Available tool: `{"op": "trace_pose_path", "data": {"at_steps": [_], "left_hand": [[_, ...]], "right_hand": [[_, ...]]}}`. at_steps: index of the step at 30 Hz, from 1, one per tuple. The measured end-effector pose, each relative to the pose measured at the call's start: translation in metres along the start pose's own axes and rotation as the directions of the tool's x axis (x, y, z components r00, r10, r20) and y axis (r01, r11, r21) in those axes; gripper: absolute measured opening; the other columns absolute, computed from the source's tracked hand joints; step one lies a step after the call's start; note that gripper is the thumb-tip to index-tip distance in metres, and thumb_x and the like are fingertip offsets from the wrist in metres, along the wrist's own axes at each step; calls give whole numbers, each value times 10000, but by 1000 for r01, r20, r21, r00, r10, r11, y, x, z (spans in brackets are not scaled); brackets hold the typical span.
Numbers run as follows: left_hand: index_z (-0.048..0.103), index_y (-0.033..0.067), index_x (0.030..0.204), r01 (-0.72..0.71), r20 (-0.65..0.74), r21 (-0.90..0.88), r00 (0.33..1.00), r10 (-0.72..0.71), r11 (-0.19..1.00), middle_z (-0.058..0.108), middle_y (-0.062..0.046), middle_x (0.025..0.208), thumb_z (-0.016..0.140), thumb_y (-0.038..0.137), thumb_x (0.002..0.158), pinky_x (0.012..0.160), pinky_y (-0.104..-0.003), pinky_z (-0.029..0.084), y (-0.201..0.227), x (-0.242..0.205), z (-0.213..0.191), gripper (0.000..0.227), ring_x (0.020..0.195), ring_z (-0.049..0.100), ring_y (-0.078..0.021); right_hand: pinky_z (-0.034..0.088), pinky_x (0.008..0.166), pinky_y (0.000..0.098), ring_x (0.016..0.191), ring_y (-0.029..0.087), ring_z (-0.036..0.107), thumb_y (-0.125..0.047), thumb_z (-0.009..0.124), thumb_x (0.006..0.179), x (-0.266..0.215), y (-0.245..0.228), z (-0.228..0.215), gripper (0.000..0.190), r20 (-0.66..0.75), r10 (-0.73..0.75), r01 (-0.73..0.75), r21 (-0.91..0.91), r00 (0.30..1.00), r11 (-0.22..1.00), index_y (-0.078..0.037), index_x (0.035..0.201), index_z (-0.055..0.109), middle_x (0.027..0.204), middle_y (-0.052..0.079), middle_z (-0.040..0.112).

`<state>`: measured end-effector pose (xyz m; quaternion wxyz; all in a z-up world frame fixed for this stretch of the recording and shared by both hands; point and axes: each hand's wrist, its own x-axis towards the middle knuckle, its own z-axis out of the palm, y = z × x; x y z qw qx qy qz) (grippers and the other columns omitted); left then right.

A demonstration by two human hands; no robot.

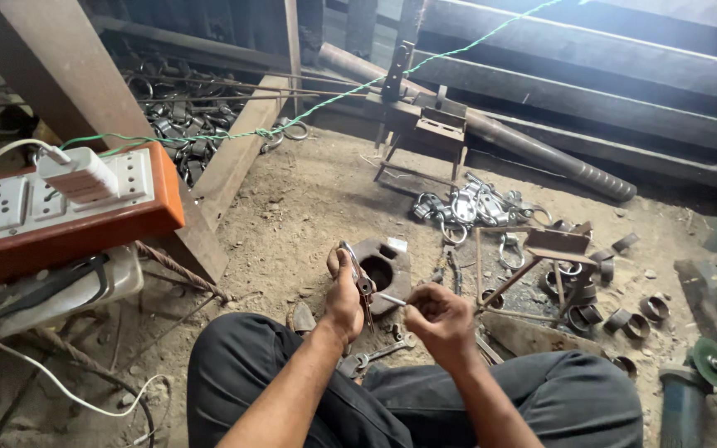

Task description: The person sits on the floor and assembles a metal shackle by inserting a pin and tightening it with a wrench. They then use a hammer to tap the pin into place and continue tightening it.

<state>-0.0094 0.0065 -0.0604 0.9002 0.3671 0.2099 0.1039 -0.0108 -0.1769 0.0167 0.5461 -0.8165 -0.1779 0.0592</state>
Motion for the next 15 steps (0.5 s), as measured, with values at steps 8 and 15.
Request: {"op": "trace_pose_path", "data": {"at_steps": [8,15], "left_hand": [[373,304,1384,-11,6,-41,1000,12,999,474,34,868,414,519,1034,587,-244,445,-3,-16,9,412,708,470,-77],[299,259,1505,-126,48,149,992,120,981,515,16,987,426,513,1028,643,-248,440,-2,-23,13,555,766,454,-86]], "right_hand": [[564,545,219,607,63,685,-71,774,811,-9,-13,20,105,-43,-52,56,79,998,995,-5,889,750,716,49,756],[611,579,229,655,81,749,-85,810,810,-10,-20,20,122,-12,-156,156,-39,988,987,-7,896,773,774,55,788]]}}
